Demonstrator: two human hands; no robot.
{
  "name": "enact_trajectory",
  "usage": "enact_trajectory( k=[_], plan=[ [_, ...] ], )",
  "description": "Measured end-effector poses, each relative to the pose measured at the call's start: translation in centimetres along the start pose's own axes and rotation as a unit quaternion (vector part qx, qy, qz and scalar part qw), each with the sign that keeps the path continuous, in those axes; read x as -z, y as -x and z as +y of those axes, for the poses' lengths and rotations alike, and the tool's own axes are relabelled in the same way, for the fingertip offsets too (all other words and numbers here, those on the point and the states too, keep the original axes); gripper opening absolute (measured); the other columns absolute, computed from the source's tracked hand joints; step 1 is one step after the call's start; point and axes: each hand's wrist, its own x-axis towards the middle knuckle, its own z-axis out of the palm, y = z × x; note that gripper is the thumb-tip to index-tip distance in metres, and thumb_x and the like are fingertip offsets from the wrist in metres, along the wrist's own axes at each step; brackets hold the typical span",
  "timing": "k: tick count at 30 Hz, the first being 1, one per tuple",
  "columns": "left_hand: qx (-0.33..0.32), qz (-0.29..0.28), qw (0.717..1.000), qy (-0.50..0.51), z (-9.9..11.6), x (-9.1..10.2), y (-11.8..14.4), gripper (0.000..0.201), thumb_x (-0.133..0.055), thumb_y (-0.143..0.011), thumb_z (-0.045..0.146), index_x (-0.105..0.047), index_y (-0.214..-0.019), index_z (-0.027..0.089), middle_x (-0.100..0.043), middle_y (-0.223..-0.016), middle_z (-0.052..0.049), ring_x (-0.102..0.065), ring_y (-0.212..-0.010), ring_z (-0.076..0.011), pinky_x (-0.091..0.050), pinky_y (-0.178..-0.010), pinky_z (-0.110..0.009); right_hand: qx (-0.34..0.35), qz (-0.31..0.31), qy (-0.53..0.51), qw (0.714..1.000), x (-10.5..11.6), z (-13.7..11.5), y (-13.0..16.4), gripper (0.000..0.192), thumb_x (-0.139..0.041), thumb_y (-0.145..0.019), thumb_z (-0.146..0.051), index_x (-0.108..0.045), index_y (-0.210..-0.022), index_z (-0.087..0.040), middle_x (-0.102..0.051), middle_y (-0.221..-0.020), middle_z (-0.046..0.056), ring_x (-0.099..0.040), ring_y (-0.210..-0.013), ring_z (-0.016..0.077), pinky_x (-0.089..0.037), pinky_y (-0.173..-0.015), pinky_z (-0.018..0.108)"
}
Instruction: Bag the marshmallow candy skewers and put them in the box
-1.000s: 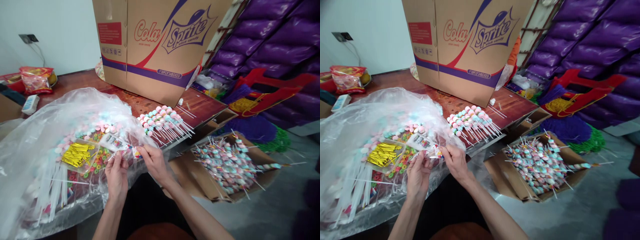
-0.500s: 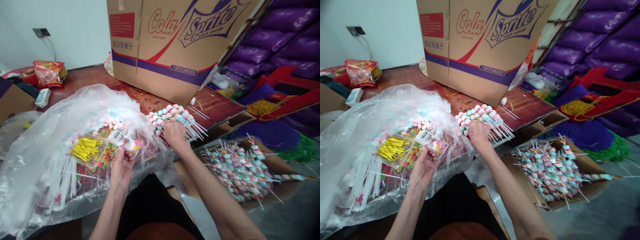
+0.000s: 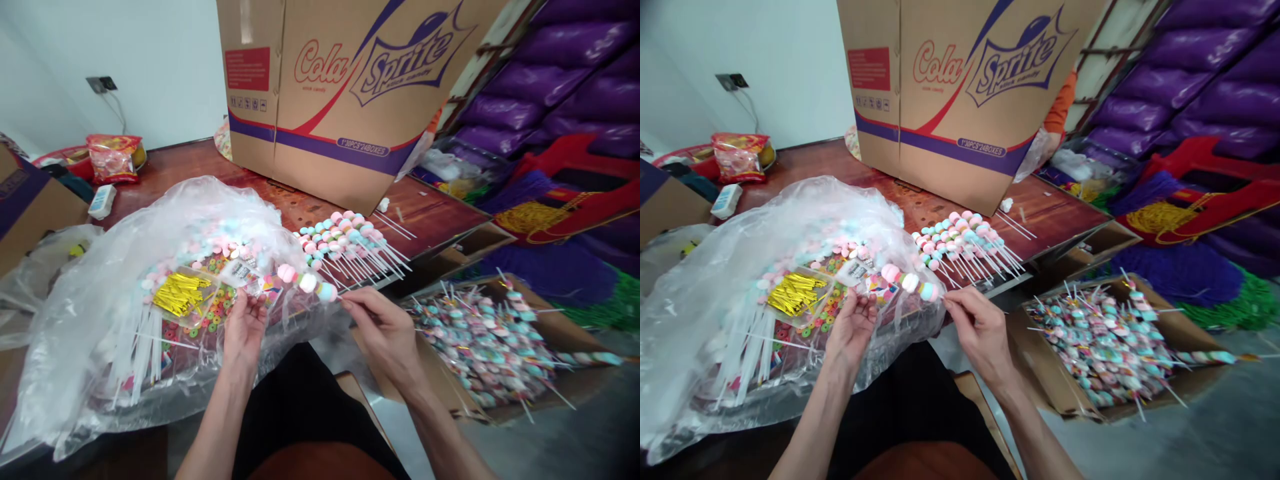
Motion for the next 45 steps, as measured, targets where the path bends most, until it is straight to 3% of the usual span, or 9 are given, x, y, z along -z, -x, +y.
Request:
enact_trajectory(
  k=[6,8,11,17,24,31,38,45],
  plan=[
    [-0.027,-0.043,0.999,-0.009,-0.5,0.8,0.1,0.024,-0.065,-0.092,0.019,-0.061,-0.07,0.013,-0.061,-0.06,0.0,-0.066,-0.061,-0.0112,-0.051,-0.053,-0.018,0.039,-0.043,0.052,0.997,1.2,-0.2,0.8,0.015,-0.056,-0.096,-0.019,-0.07,-0.09,-0.022,-0.067,-0.084,0.002,-0.063,-0.077,0.0157,-0.048,-0.07,0.027],
    [-0.06,-0.074,0.995,-0.014,-0.6,1.3,-0.2,0.019,-0.077,-0.082,0.022,-0.064,-0.072,0.013,-0.064,-0.062,0.001,-0.064,-0.058,-0.0098,-0.052,-0.055,-0.019,0.031,-0.064,0.077,0.995,1.8,-0.2,0.8,0.018,-0.054,-0.097,-0.021,-0.071,-0.09,-0.022,-0.068,-0.085,0.003,-0.064,-0.078,0.0168,-0.048,-0.071,0.028],
    [-0.096,-0.126,0.986,-0.045,-0.6,1.9,-0.5,0.027,-0.09,-0.066,0.027,-0.068,-0.077,0.014,-0.068,-0.067,0.002,-0.063,-0.058,-0.0086,-0.053,-0.057,-0.019,0.018,-0.098,0.096,0.99,2.4,-0.4,0.9,0.02,-0.053,-0.097,-0.023,-0.071,-0.088,-0.022,-0.067,-0.083,0.004,-0.063,-0.075,0.0172,-0.048,-0.069,0.028],
    [-0.136,-0.191,0.966,-0.109,-1.1,2.2,-0.1,0.031,-0.091,-0.062,0.035,-0.07,-0.072,0.015,-0.071,-0.07,0.0,-0.066,-0.064,-0.0103,-0.054,-0.061,-0.02,0.002,-0.123,0.072,0.99,1.5,-0.1,1.4,0.021,-0.053,-0.096,-0.022,-0.07,-0.084,-0.021,-0.065,-0.077,0.002,-0.062,-0.07,0.0158,-0.046,-0.067,0.026],
    [-0.16,-0.177,0.964,-0.117,-1.9,2.2,0.3,0.034,-0.09,-0.062,0.039,-0.069,-0.072,0.015,-0.069,-0.07,0.0,-0.064,-0.062,-0.0102,-0.054,-0.058,-0.02,-0.014,-0.146,0.058,0.987,0.1,0.3,2.4,0.02,-0.054,-0.097,-0.023,-0.07,-0.085,-0.02,-0.063,-0.074,0.0,-0.058,-0.067,0.0141,-0.043,-0.066,0.025],
    [-0.166,-0.174,0.959,-0.149,-2.5,2.8,0.4,0.033,-0.087,-0.067,0.042,-0.067,-0.075,0.017,-0.07,-0.073,-0.001,-0.064,-0.064,-0.0123,-0.053,-0.057,-0.022,-0.02,-0.169,0.073,0.983,-0.6,0.4,2.6,0.019,-0.052,-0.096,-0.02,-0.069,-0.087,-0.02,-0.07,-0.08,0.001,-0.063,-0.072,0.0155,-0.044,-0.068,0.026],
    [-0.101,-0.21,0.954,-0.189,-2.6,2.7,0.9,0.035,-0.082,-0.074,0.043,-0.068,-0.09,0.015,-0.075,-0.091,-0.008,-0.071,-0.078,-0.0163,-0.056,-0.069,-0.026,-0.003,-0.157,0.097,0.983,-1.6,0.5,3.2,0.02,-0.051,-0.098,-0.022,-0.069,-0.088,-0.021,-0.07,-0.079,0.002,-0.065,-0.071,0.0162,-0.045,-0.067,0.025],
    [-0.078,-0.212,0.955,-0.193,-3.5,2.7,1.4,0.039,-0.085,-0.071,0.042,-0.069,-0.093,0.014,-0.076,-0.09,-0.009,-0.073,-0.083,-0.02,-0.057,-0.072,-0.028,0.031,-0.094,0.089,0.991,-4.9,-0.1,4.3,0.027,-0.043,-0.098,-0.015,-0.066,-0.085,-0.019,-0.069,-0.079,0.005,-0.063,-0.069,0.0153,-0.046,-0.067,0.024]
  ],
)
